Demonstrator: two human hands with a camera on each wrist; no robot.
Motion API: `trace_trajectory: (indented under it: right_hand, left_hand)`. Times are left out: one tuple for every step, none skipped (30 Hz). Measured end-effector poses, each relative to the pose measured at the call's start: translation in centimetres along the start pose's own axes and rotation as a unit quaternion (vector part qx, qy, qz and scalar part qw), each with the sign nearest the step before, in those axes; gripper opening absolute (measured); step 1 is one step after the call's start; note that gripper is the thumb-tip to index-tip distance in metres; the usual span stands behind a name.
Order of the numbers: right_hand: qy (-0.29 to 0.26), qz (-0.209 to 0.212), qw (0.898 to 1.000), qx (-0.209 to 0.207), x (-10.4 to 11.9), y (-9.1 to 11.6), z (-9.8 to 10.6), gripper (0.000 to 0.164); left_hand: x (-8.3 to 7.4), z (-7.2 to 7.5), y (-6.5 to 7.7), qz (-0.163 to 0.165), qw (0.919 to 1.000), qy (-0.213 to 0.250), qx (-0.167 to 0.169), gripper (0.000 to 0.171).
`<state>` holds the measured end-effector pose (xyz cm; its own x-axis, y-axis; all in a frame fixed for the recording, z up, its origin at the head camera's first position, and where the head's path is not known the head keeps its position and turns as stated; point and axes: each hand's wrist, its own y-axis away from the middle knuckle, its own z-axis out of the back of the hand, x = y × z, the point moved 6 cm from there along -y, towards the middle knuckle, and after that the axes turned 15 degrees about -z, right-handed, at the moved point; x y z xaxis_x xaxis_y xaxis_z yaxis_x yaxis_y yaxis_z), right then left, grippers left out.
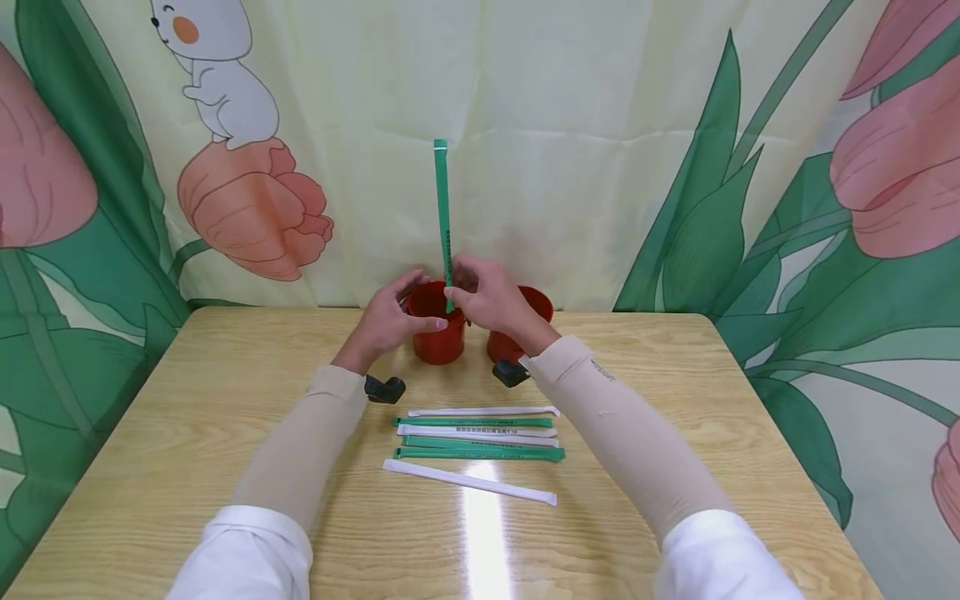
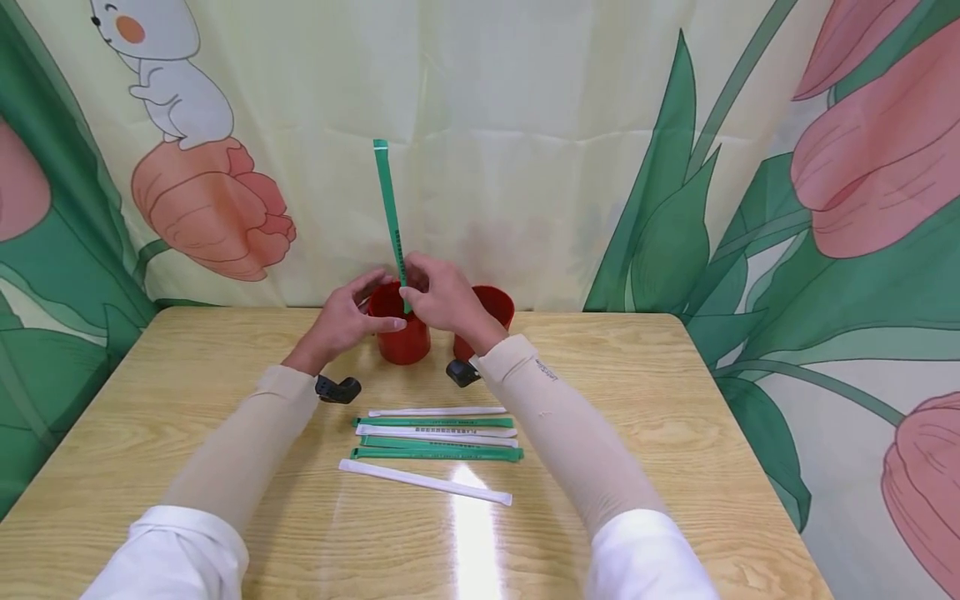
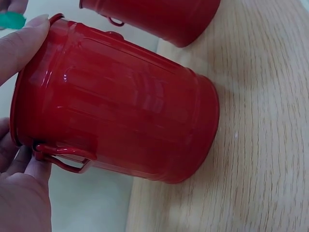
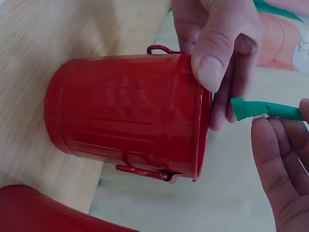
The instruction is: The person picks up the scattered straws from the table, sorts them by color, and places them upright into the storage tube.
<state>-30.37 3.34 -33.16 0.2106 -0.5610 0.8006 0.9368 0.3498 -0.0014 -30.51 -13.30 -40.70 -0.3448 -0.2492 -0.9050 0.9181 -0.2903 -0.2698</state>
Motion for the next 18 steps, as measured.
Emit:
trace_trajectory:
  right_hand:
    - [0.0,-0.002,1.0,-0.001,0.0,-0.3,-0.1,0.016]
    - [-0.001,-0.002,1.0,0.0,0.1,-0.5,-0.1,0.016]
    - [0.001,-0.002,1.0,-0.001,0.1,-0.7,-0.2,0.015]
    - [0.004,-0.001,1.0,0.0,0.2,-1.0,-0.3,0.015]
    - [0.006,-0.004,1.0,0.0,0.3,-1.2,-0.4,0.014]
    - [0.009,-0.007,1.0,-0.001,0.3,-1.5,-0.4,0.013]
    - [0.012,-0.013,1.0,-0.001,0.3,-1.8,-0.5,0.013]
    - [0.017,-0.02,1.0,0.0,0.3,-2.0,-0.5,0.014]
    - [0.022,-0.026,0.999,0.001,0.3,-2.3,-0.6,0.014]
    - [0.028,-0.034,0.999,0.002,0.2,-2.4,-0.6,0.015]
    - [0.035,-0.04,0.999,0.002,0.0,-2.5,-0.6,0.015]
    - [0.04,-0.045,0.998,0.006,0.0,-2.7,-0.7,0.016]
    - [0.046,-0.049,0.998,0.008,-0.1,-2.8,-0.9,0.017]
    - [0.051,-0.052,0.997,0.01,-0.1,-2.9,-1.0,0.016]
    - [0.057,-0.054,0.997,0.012,-0.1,-2.9,-1.2,0.014]
    - [0.063,-0.057,0.996,0.014,-0.1,-3.0,-1.3,0.013]
    - [0.067,-0.062,0.996,0.015,-0.2,-3.0,-1.4,0.011]
    - [0.069,-0.068,0.995,0.017,-0.3,-3.0,-1.5,0.01]
  left_hand:
    - [0.0,0.0,0.0,-0.001,1.0,0.001,-0.001,0.097]
    - [0.0,0.0,0.0,-0.003,1.0,0.003,-0.001,0.096]
    - [0.0,0.0,0.1,-0.004,1.0,0.004,-0.002,0.096]
    - [0.1,0.2,0.1,-0.004,1.0,0.005,-0.006,0.096]
    - [0.1,0.3,0.1,-0.005,1.0,0.005,-0.007,0.096]
    - [0.1,0.3,0.1,-0.007,0.9999,0.006,-0.005,0.096]
    - [0.1,0.3,0.1,-0.008,0.9999,0.008,-0.004,0.096]
    - [0.1,0.3,0.1,-0.009,0.9999,0.009,-0.003,0.096]
    - [0.1,0.3,0.1,-0.008,0.9999,0.01,-0.003,0.096]
    - [0.0,0.2,0.0,-0.009,0.9999,0.01,-0.001,0.095]
    - [0.0,0.1,-0.1,-0.009,0.9999,0.009,0.003,0.095]
    - [0.0,0.0,-0.1,-0.008,0.9999,0.01,0.004,0.096]
    - [-0.1,0.0,-0.1,-0.006,0.9999,0.009,0.003,0.096]
    - [0.0,0.1,-0.1,-0.004,1.0,0.006,0.001,0.096]
    - [0.0,0.1,0.0,-0.001,1.0,0.004,0.0,0.097]
    - [0.0,0.1,0.0,0.0,1.0,0.001,0.001,0.097]
    - [0.0,0.1,0.0,0.002,1.0,0.0,0.002,0.098]
    - [0.0,0.1,-0.1,0.001,1.0,0.001,0.004,0.099]
